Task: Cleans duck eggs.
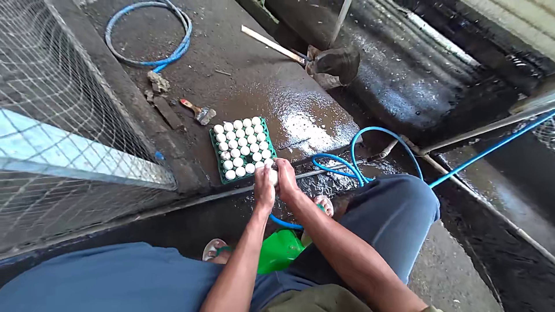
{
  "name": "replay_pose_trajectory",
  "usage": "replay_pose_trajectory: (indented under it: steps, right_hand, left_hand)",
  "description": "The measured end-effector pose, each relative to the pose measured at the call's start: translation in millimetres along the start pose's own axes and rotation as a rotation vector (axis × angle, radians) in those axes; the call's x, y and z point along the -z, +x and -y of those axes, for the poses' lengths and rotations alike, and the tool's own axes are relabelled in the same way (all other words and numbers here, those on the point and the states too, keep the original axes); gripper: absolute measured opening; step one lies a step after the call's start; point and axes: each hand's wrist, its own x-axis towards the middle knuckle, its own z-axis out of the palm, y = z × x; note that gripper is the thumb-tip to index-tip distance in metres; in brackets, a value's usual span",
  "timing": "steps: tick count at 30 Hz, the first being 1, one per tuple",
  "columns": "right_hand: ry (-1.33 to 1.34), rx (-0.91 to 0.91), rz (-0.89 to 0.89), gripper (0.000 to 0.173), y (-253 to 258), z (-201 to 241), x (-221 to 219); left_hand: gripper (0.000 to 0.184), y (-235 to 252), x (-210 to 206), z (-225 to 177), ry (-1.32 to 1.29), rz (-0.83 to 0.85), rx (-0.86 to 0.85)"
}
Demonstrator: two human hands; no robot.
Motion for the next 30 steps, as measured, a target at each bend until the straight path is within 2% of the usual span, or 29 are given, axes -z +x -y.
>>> replay_pose_trajectory:
  steps: [3, 7, 10, 12, 15, 18, 20, 22, 24, 28, 30]
  right_hand:
    - [-0.115, 0.183, 0.009, 0.036, -7.8, -2.4, -1.8]
    - [-0.174, 0.334, -0.077, 0.041, 0.2, -4.4, 0.3]
    - [-0.229, 0.384, -0.007, 0.038, -16.8, -7.6, -1.6]
    - [-0.172, 0.325, -0.012, 0.036, -9.6, -6.3, -1.8]
    - [0.014, 0.144, -0.04, 0.035, 9.3, -1.1, 0.2]
    - [0.188, 0.021, -0.073, 0.032, 15.9, 5.4, 4.1]
    - [0.078, 0.075, -0.047, 0.032, 4.4, 9.0, -2.0]
    - [-0.158, 0.249, -0.008, 0.039, -14.3, 6.0, -7.0]
    - [-0.178, 0.3, -0.058, 0.037, -6.1, 0.2, -8.0]
    - [0.099, -0.035, -0.063, 0.03, 15.6, 5.0, 1.2]
    - [0.215, -0.119, 0.025, 0.037, 7.3, 12.3, 2.5]
  left_hand:
    - [0.039, 5.6, 3.6, -0.4, -0.17, -0.009, 0.013]
    - [0.052, 4.4, 3.8, -1.2, -0.12, 0.198, -0.077]
    - [0.054, 3.3, 3.6, -7.1, -0.137, 0.124, -0.045]
    - [0.051, 4.6, 6.1, -3.5, -0.078, 0.113, -0.066]
    - [0.051, 7.2, 7.3, 2.0, 0.029, 0.107, -0.12]
    - [0.048, 2.6, 4.2, -4.8, 0.044, 0.09, -0.151]
    - [0.044, 4.6, 2.5, -7.4, 0.023, 0.042, -0.151]
    - [0.042, 8.3, 2.6, -4.7, 0.044, 0.0, -0.154]
    - [0.043, 6.1, 8.1, -7.8, 0.052, 0.037, -0.158]
    - [0.039, 7.9, 12.9, -0.8, -0.023, 0.14, -0.164]
    - [0.033, 10.9, 15.3, 1.4, -0.136, 0.159, -0.098]
